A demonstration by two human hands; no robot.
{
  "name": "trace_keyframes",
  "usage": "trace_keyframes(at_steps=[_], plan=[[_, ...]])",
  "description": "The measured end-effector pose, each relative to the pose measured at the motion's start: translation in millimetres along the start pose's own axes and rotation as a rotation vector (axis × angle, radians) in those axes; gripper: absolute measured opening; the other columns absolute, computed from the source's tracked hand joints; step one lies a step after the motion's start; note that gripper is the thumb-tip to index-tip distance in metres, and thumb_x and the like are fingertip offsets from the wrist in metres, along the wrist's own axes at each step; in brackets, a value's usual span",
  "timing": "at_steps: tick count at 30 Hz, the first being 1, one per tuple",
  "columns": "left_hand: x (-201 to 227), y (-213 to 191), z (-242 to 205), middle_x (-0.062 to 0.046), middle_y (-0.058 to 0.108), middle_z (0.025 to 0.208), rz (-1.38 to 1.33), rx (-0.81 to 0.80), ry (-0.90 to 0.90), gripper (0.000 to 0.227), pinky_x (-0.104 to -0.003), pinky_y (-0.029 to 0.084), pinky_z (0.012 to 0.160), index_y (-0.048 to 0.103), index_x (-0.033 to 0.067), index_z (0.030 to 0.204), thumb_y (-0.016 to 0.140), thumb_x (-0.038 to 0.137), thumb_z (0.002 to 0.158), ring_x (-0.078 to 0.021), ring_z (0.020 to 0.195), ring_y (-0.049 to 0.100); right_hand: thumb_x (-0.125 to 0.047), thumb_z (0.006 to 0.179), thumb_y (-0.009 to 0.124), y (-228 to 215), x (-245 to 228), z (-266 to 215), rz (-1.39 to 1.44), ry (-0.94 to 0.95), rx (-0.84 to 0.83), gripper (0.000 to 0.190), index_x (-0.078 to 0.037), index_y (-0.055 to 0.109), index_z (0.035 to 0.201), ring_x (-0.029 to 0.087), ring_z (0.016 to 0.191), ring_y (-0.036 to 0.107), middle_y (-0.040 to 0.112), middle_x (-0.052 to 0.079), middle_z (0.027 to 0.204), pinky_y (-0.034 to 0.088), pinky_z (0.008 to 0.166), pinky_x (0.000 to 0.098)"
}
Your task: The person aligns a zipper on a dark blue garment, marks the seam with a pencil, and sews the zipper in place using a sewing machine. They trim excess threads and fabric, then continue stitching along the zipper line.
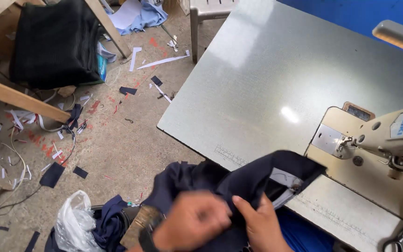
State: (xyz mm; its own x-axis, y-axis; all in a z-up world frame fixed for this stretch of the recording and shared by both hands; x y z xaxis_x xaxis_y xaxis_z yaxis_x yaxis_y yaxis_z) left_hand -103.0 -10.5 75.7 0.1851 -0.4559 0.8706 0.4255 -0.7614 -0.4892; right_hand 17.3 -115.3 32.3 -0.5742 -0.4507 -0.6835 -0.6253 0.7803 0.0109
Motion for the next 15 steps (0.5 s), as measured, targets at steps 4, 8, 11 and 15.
trace_keyframes(at_steps=[4,8,11,15], plan=[[-56,-44,51,-0.008,0.062,0.13,-0.17,0.214,-0.06,0.051,-0.036,0.049,0.099,0.06,0.0122,0.133,0.059,0.046,0.094,-0.0215,0.117,0.062,-0.029,0.067,0.084,-53,37,13,-0.329,-0.31,-0.334,0.054,0.0,0.082,0.112,0.013,0.101,0.072,0.084,0.004,0.102,0.06,0.085,0.0309],[-64,26,86,-0.03,0.051,0.146,-0.492,-0.182,-0.014,0.077,-0.061,0.033,0.112,0.05,-0.0014,0.145,0.054,0.058,0.097,-0.05,0.138,0.043,-0.034,0.069,0.082,-74,57,1,-0.519,-0.32,-0.365,0.053,-0.01,0.078,0.116,0.009,0.103,0.074,0.085,-0.002,0.106,0.059,0.088,0.029],[-84,73,91,-0.006,0.073,0.117,-1.105,-0.477,-0.043,0.052,-0.032,0.057,0.089,0.065,0.0052,0.131,0.069,0.043,0.096,-0.0122,0.105,0.068,-0.04,0.071,0.08,-98,42,-19,-0.706,-0.313,-0.377,0.054,-0.02,0.074,0.12,0.006,0.106,0.076,0.085,-0.008,0.109,0.059,0.091,0.0271],[-67,7,93,-0.021,0.073,0.105,-1.184,-0.271,-0.092,0.049,-0.041,0.059,0.079,0.067,-0.0061,0.115,0.085,0.012,0.072,-0.0268,0.095,0.071,-0.048,0.073,0.077,-102,-15,-25,-0.949,-0.28,-0.375,0.055,-0.033,0.069,0.126,0.001,0.109,0.078,0.086,-0.015,0.114,0.058,0.094,0.0246]])
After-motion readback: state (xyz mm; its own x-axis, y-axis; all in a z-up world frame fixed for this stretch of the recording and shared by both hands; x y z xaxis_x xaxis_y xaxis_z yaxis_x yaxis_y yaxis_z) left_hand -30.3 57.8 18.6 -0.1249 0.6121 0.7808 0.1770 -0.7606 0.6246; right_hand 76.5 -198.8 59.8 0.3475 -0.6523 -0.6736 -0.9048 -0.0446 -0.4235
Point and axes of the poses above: each hand's wrist, its own z-axis towards the middle knuckle, its own y-axis out of the palm, x = y × z, the point moved 6 cm from there along z, towards the middle knuckle
